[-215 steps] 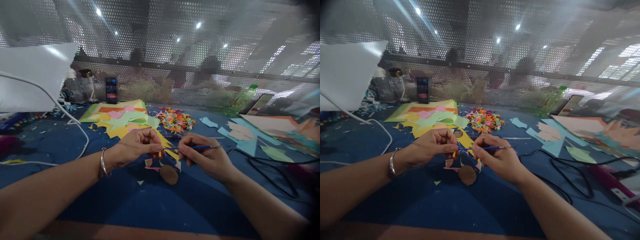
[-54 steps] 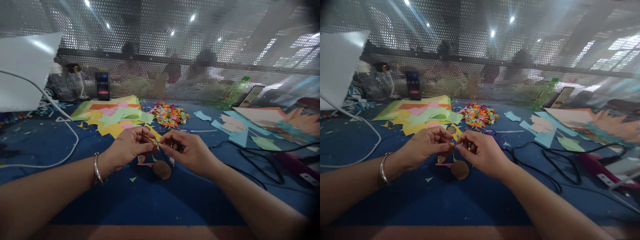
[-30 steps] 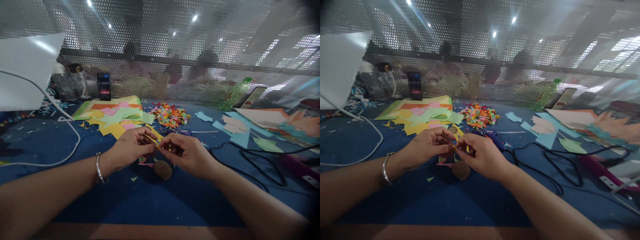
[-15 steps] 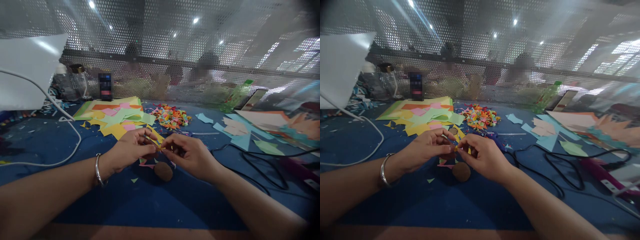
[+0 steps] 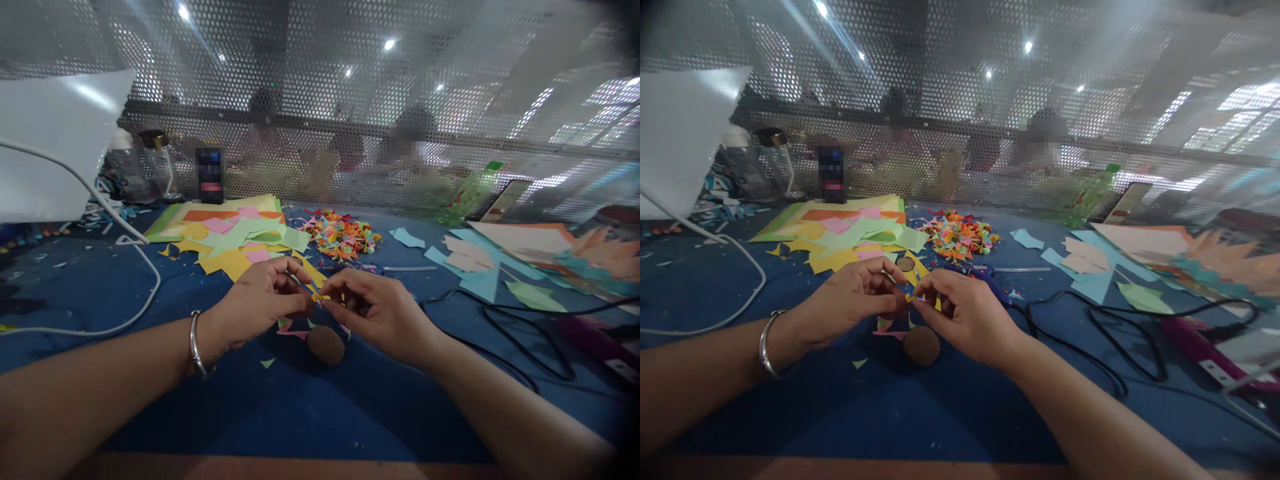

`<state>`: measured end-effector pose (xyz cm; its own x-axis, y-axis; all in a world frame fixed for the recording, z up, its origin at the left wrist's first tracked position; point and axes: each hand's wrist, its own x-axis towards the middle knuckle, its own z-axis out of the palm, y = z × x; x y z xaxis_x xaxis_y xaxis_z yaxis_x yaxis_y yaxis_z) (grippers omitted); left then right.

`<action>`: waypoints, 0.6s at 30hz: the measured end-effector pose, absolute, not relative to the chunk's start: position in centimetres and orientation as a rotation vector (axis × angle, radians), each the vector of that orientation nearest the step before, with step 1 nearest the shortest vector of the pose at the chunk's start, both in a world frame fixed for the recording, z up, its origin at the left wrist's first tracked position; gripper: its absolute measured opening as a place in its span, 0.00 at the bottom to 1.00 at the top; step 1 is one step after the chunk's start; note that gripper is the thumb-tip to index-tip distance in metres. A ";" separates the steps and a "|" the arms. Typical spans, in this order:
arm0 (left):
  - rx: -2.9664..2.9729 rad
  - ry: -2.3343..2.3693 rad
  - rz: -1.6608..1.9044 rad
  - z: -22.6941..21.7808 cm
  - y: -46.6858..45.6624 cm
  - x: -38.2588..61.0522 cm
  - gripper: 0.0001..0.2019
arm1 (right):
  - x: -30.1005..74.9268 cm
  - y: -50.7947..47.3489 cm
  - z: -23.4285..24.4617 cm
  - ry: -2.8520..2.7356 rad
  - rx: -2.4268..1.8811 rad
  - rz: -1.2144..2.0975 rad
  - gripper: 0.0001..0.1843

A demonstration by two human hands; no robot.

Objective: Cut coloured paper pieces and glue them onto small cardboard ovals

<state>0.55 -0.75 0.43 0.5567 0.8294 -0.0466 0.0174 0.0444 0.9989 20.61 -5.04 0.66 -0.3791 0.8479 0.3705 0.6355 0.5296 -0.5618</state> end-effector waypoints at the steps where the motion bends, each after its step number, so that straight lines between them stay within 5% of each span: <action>1: 1.399 0.789 0.734 0.4 -0.8 0.5 0.13 | 20.7 -5.0 0.6 -2.135 -1.201 0.443 0.06; 18: 1.428 0.812 0.684 0.7 -1.3 0.7 0.12 | 20.4 -5.2 0.7 -2.151 -1.142 0.400 0.05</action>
<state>0.67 -1.31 0.66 0.5701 0.8182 -0.0738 0.0660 0.0439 0.9969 20.39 -5.16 0.66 -0.3999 0.8196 0.4102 0.6173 0.5717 -0.5405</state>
